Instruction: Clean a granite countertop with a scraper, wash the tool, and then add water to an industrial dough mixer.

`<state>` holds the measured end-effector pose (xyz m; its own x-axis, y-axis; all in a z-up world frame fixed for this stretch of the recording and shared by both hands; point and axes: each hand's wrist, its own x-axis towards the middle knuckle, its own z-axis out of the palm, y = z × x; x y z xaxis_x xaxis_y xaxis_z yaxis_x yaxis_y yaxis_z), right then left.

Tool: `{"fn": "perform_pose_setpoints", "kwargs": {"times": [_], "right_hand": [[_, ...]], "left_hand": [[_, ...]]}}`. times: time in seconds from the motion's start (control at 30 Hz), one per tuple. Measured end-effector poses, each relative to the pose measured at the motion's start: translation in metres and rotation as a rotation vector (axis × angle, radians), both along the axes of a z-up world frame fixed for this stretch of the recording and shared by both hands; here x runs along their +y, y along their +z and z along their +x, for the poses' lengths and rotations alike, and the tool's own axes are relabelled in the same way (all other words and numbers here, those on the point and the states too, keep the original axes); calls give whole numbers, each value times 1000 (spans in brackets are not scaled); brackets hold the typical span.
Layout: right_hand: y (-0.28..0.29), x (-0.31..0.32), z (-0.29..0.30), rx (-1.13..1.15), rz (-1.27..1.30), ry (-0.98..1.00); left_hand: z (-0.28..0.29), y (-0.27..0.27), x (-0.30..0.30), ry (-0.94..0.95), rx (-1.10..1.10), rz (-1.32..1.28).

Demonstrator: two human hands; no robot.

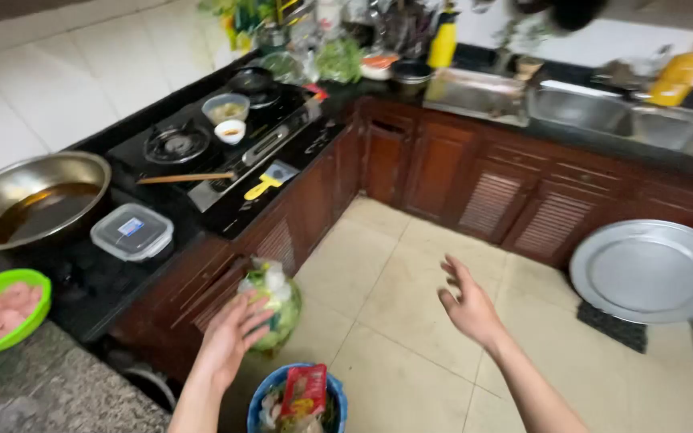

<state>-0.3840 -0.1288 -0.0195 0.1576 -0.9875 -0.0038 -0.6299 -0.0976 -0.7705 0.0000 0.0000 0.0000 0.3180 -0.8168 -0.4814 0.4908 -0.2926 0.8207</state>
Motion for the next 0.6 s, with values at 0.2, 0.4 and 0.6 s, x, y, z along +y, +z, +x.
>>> {"fn": "perform_pose_setpoints", "kwargs": {"times": [0.2,0.4,0.6], "right_hand": [[7,-141,87,27,19,196],[-48,-291,202,94,-22,524],[-127,-414,353,168,90,907]], "left_hand": [[52,-24,-94,175,97,-117],[83,-36,-137,312,-38,-134],[87,-27,-148,549,-286,59]]}}
